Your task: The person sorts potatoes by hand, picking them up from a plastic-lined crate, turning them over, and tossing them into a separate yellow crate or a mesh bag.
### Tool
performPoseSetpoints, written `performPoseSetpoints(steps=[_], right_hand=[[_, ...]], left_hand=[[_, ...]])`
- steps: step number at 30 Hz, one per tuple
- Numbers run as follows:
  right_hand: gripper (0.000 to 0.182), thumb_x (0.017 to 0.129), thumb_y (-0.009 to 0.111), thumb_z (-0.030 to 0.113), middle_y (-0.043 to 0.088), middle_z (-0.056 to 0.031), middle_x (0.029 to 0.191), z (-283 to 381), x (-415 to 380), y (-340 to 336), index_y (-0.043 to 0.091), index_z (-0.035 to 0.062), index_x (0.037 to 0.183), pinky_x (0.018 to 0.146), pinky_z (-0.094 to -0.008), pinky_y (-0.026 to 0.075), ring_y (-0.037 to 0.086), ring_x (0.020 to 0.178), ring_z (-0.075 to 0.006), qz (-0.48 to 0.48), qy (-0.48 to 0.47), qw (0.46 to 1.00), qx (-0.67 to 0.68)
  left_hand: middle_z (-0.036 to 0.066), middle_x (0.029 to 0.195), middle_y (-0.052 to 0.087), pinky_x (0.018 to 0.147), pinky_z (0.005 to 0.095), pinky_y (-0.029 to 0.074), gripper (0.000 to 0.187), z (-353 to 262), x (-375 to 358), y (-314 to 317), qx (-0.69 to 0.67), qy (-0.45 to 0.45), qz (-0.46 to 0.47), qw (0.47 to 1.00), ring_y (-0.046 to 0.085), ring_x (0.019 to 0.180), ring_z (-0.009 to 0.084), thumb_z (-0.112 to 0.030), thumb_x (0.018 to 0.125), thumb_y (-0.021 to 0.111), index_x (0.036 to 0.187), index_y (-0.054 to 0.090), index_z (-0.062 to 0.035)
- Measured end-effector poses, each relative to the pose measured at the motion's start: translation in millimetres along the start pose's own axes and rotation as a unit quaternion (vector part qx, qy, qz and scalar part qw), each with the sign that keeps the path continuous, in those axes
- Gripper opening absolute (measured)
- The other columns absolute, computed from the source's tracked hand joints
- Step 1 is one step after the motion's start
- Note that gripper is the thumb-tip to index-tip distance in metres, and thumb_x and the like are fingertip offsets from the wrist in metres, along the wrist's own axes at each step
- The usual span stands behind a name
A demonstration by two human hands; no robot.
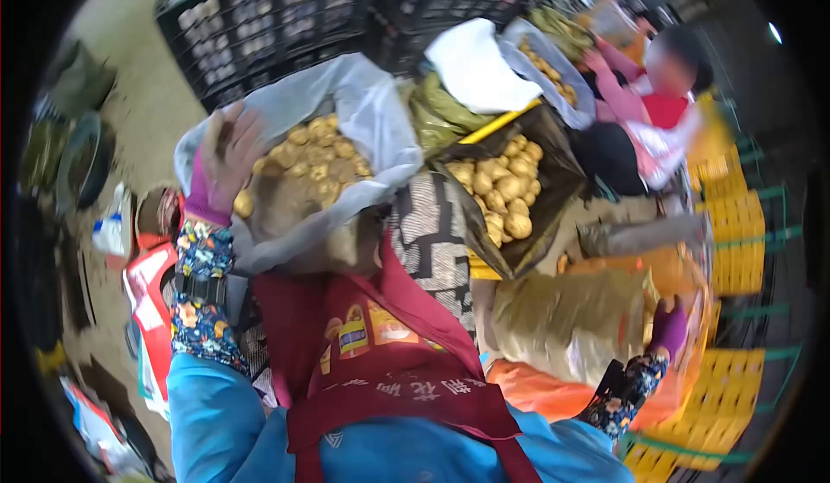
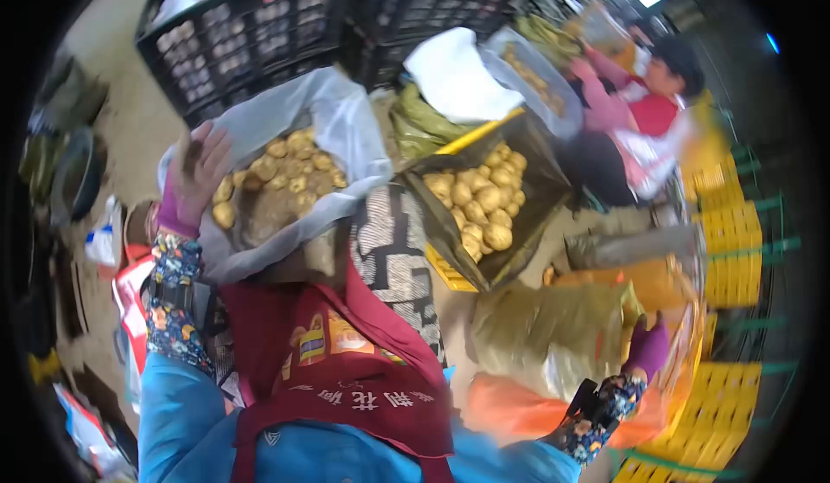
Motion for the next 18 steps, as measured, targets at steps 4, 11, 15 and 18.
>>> performPoseSetpoints(steps=[4, 11, 15, 18], right_hand=[[0.05, 0.092, 0.065, 0.01, 0.06, -0.0125, 0.133, 312.9, 0.6, -8.3, 0.051, -0.0004, 0.138, 0.104, -0.0347, 0.043, 0.057, 0.121, -0.0238, 0.111, -0.448, 0.831, 0.311], [0.052, 0.086, 0.067, 0.034, 0.067, -0.0166, 0.116, 668.4, -153.3, 233.1, 0.058, 0.0125, 0.132, 0.087, -0.0391, 0.052, 0.067, 0.103, -0.03, 0.412, -0.727, 0.549, 0.021], [0.05, 0.085, 0.065, 0.045, 0.069, -0.0124, 0.117, 714.3, -203.4, 369.5, 0.064, 0.0187, 0.127, 0.089, -0.0353, 0.052, 0.068, 0.104, -0.0294, 0.351, -0.754, 0.434, -0.347], [0.032, 0.089, 0.063, 0.039, 0.074, -0.0054, 0.106, 694.4, -187.9, 502.5, 0.076, 0.0145, 0.105, 0.084, -0.0414, 0.055, 0.07, 0.099, -0.0261, 0.376, -0.732, 0.506, -0.258]], left_hand=[[0.017, 0.14, 0.052, 0.106, 0.0372, 0.043, 0.058, -13.0, -18.1, -7.9, -0.011, 0.042, -0.048, 0.998, 0.052, 0.128, 0.0258, -0.044, 0.103, 0.045, 0.142, 0.044, -0.0012], [0.02, 0.138, 0.054, 0.103, 0.0352, 0.044, 0.066, -49.7, -18.3, -6.1, 0.036, 0.123, -0.107, 0.986, 0.055, 0.125, 0.0257, -0.047, 0.103, 0.043, 0.142, 0.041, 0.0057], [0.022, 0.144, 0.046, 0.11, 0.04, 0.039, 0.067, -69.9, -11.9, -23.3, -0.023, 0.114, -0.149, 0.982, 0.049, 0.131, 0.0301, -0.046, 0.103, 0.042, 0.147, 0.035, 0.0037], [0.026, 0.148, 0.04, 0.114, 0.0463, 0.034, 0.066, -78.2, -14.7, -39.1, -0.132, 0.102, -0.139, 0.976, 0.042, 0.136, 0.0368, -0.045, 0.105, 0.035, 0.149, 0.031, 0.0045]])
Point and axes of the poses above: each hand's wrist, its own x-axis towards the middle knuckle, its own y-axis out of the palm, z = x × y, the point moved 5 cm from there along x, towards the middle knuckle
